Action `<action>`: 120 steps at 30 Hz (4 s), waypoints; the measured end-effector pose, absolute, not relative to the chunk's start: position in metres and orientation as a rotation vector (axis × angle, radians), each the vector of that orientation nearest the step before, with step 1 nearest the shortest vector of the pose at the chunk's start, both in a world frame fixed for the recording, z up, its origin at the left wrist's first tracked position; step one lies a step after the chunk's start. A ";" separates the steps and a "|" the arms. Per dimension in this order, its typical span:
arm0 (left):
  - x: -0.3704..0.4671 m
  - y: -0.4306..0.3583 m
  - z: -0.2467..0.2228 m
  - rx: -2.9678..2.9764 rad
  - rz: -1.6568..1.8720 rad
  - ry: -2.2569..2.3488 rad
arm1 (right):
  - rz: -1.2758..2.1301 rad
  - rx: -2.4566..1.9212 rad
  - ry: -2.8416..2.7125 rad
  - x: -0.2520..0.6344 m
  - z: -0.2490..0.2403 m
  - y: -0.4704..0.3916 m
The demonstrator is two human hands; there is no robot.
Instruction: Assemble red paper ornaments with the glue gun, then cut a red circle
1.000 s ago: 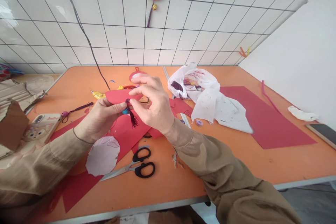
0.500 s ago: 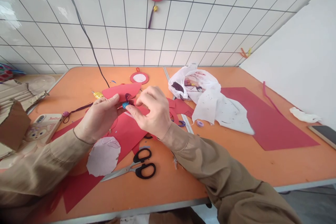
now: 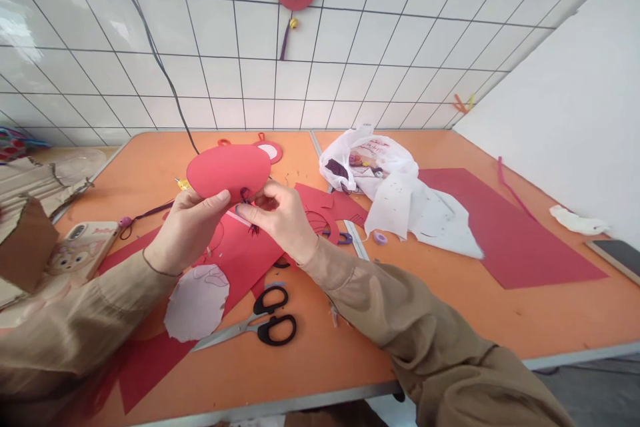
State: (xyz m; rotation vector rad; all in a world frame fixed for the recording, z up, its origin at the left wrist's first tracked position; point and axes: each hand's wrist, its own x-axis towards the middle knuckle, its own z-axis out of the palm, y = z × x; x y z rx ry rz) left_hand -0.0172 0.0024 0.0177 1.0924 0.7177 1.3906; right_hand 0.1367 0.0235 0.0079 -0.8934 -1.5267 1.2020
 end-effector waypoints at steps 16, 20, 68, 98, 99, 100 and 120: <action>-0.027 0.012 0.026 0.906 1.460 0.656 | 1.556 -0.762 -1.453 0.138 0.014 0.020; -0.027 0.012 0.026 0.956 1.465 0.680 | 1.608 -0.762 -1.384 0.140 0.016 0.020; -0.014 -0.001 0.029 0.968 1.382 0.802 | -0.243 -0.670 -1.990 0.144 0.011 0.031; -0.018 0.001 0.030 0.927 1.386 0.810 | -0.030 -0.688 -2.012 0.147 0.014 0.030; -0.017 0.001 0.030 0.939 1.380 0.813 | -0.015 -0.693 -2.013 0.147 0.014 0.029; -0.017 0.000 0.030 0.949 1.377 0.816 | -0.011 -0.698 -2.014 0.148 0.015 0.028; -0.020 -0.001 0.022 1.169 1.387 0.884 | 1.406 -0.733 -1.353 0.140 0.007 0.038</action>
